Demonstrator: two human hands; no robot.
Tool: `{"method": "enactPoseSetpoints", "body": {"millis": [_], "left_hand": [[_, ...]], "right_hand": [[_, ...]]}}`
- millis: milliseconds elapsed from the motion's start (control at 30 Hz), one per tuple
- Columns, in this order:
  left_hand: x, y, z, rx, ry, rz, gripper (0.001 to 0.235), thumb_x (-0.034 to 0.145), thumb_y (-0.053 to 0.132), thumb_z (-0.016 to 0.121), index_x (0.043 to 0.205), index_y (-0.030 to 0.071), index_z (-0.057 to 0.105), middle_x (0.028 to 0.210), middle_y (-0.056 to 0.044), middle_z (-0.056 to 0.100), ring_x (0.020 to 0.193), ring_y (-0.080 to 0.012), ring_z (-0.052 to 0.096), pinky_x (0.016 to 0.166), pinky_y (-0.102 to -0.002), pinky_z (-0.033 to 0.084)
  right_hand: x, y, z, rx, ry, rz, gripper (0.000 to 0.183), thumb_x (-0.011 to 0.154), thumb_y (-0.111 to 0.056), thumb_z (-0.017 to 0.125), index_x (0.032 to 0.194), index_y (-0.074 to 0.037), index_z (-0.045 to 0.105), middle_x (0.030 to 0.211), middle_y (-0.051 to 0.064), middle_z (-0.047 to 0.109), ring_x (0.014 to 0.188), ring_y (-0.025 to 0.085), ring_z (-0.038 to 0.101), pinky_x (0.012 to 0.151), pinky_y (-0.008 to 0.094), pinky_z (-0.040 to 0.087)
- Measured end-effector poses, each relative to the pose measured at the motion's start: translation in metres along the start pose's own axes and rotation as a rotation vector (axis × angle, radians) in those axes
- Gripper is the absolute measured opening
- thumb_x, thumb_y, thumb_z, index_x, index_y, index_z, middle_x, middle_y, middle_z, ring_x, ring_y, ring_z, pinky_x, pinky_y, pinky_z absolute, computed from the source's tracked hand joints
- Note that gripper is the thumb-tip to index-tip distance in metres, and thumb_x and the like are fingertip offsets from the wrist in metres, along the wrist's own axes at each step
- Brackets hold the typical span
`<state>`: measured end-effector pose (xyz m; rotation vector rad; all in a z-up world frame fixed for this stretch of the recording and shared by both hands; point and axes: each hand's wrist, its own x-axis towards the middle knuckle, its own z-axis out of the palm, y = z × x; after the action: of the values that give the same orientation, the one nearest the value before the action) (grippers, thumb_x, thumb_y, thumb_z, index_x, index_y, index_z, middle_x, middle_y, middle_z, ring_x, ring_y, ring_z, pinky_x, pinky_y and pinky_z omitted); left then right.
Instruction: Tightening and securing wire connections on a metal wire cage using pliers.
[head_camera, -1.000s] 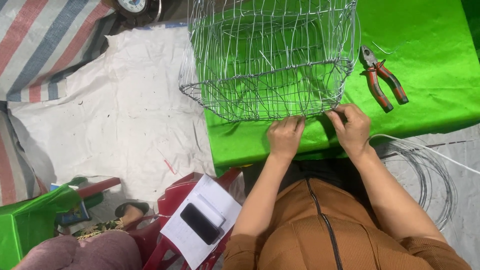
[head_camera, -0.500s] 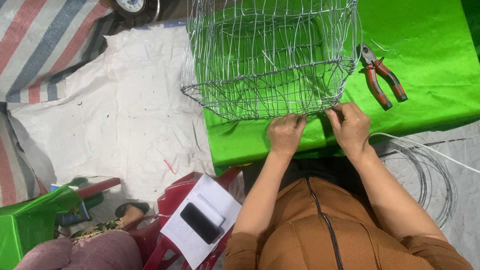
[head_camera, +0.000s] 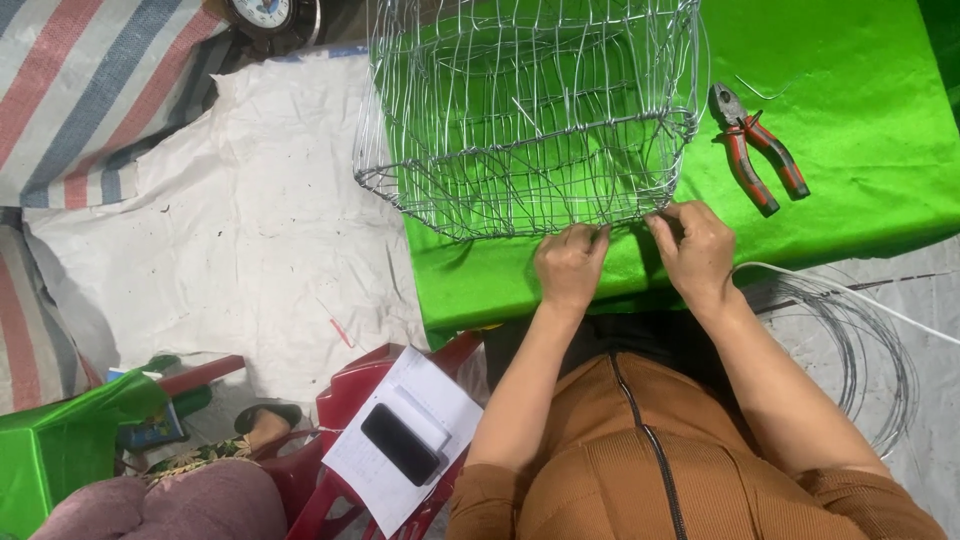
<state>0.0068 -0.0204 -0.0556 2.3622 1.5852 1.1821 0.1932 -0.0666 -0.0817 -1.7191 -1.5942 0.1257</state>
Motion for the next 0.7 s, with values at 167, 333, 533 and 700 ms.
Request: {"method": "enactPoseSetpoints", "body": {"millis": [167,333,533,700], "left_hand": [[0.012,0.011,-0.006,-0.011,-0.011,-0.018,0.020,0.075,0.020,0.085,0.068,0.014,0.067,0.052,0.002,0.059,0.047,-0.0174,0.063,0.054,-0.030,0.052],[0.021,0.014,0.000,-0.075,-0.045,-0.053,0.022,0.079,0.018,0.084,0.066,0.015,0.066,0.051,0.004,0.060,0.045,-0.0148,0.061,0.053,-0.028,0.052],[0.034,0.022,-0.004,-0.103,-0.068,-0.104,0.026,0.082,0.018,0.084,0.067,0.015,0.062,0.053,0.002,0.062,0.046,-0.0152,0.061,0.052,-0.029,0.053],[0.011,0.010,0.013,-0.041,-0.013,-0.059,0.033,0.080,0.025,0.083,0.066,0.014,0.055,0.053,-0.001,0.054,0.048,-0.0217,0.061,0.052,-0.035,0.052]], "right_hand": [[0.009,-0.002,-0.010,0.041,0.013,0.003,0.018,0.096,-0.012,0.086,0.099,-0.001,0.073,0.087,0.012,0.070,0.081,0.033,0.073,0.067,0.039,0.059],[0.024,0.002,-0.021,0.082,0.022,-0.006,0.016,0.097,-0.012,0.086,0.101,-0.002,0.074,0.090,0.010,0.071,0.084,0.031,0.073,0.070,0.037,0.059],[0.039,0.002,-0.029,0.147,-0.002,-0.002,0.018,0.095,-0.014,0.087,0.101,-0.002,0.074,0.091,0.011,0.072,0.086,0.032,0.073,0.073,0.039,0.059],[0.031,0.016,-0.022,0.182,-0.083,0.009,0.019,0.091,-0.014,0.088,0.096,-0.002,0.075,0.086,0.009,0.073,0.080,0.029,0.073,0.069,0.036,0.059]]}}
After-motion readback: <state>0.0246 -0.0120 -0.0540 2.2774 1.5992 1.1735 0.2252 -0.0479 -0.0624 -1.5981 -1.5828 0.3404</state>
